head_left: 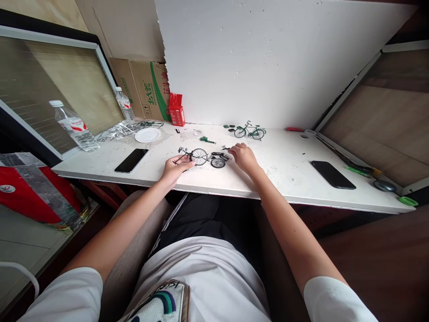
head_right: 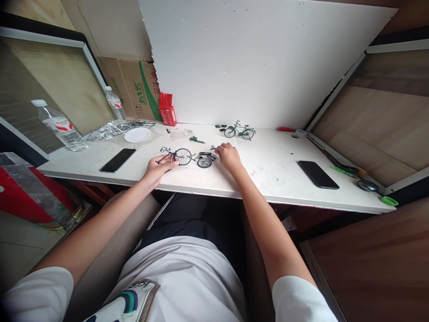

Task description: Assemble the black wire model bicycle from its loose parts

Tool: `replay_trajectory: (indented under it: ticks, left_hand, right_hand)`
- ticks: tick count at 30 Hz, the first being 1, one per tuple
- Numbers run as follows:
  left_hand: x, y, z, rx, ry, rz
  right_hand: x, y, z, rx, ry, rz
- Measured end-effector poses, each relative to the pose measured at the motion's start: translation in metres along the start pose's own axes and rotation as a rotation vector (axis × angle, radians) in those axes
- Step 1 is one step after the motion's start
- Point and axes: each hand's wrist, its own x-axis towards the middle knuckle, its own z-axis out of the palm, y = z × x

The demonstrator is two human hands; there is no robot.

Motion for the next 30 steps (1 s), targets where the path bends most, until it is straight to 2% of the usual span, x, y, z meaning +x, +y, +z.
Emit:
replay_trajectory:
  ticks: [2, 4, 6, 9, 12, 16, 30]
  left_hand:
    - [0.0, 0.0, 0.001, 0.008, 0.002, -0.003]
    - [0.0, -0.001, 0.001, 0.016, 0.009, -0.005]
    - [0.001, -0.002, 0.0, 0.027, 0.012, -0.004]
    - [0.001, -0.004, 0.0, 0.031, -0.007, 0.0]
    - [0.002, -0.006, 0.0, 0.034, -0.019, -0.002]
    - [0.003, -0.007, 0.0, 0.039, -0.015, 0.008]
    - [0.002, -0.005, 0.003, 0.036, 0.03, -0.026]
  right_hand:
    - [0.001, -0.016, -0.001, 0.148, 0.122, -0.038]
    - [0.001, -0.036, 0.001, 0.408, 0.148, -0.086]
    - [0.0, -0.057, 0.004, 0.655, 0.083, -0.122]
    - [-0.003, -0.08, 0.012, 0.827, 0.014, -0.141]
    - [-0.006, -0.085, 0.021, 0.861, -0.017, -0.109]
    - [-0.007, -0.08, 0.027, 0.846, -0.011, -0.113]
    - [-0.009, -0.084, 0.033, 0.684, 0.079, -0.143]
